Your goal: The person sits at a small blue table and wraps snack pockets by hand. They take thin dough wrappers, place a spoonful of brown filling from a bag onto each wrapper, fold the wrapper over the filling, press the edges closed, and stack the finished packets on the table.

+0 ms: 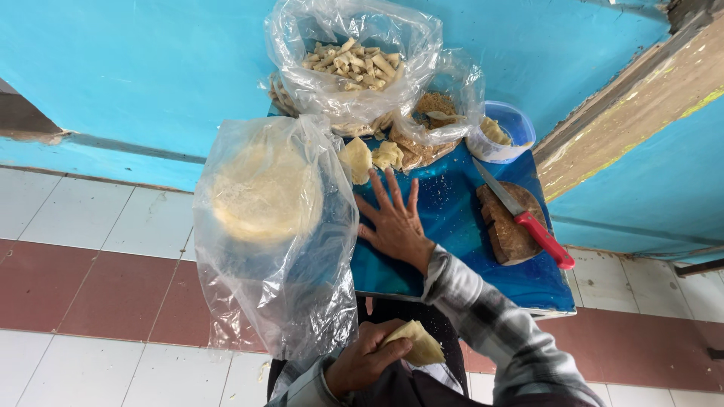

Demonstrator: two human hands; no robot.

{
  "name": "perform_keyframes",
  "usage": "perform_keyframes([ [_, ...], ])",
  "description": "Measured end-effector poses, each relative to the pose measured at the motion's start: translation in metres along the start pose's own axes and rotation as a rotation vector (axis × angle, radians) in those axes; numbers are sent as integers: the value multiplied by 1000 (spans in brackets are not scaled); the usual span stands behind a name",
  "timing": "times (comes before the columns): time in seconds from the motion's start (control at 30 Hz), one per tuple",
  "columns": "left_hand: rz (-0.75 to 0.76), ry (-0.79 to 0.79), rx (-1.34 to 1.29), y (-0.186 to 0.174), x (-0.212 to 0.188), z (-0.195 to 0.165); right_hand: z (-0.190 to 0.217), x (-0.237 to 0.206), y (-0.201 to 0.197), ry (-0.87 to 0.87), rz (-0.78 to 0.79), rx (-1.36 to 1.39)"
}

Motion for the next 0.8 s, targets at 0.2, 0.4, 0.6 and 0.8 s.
perform_keyframes([
  [0.2, 1, -4, -57, -1, -4, 2, -22, 0, 6, 107, -8, -21],
  [0.4, -2, -10, 7, 2, 0, -1, -35, 26, 27, 205, 7, -65],
  [0.6, 3, 8, 0, 1, -1, -11, -44, 12, 30, 263, 5, -42],
  [0.8, -2, -5, 13, 2, 0, -12, -85, -38, 3, 312, 41, -94],
])
Point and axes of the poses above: each hand's wrist, its own x-axis towards the middle knuckle, its own y-axis out of the palm, z = x × y, the point moved 2 cm from there along x, towards the middle knuckle, and after that the axes turned 6 degrees about z, right-handed, at the moved point
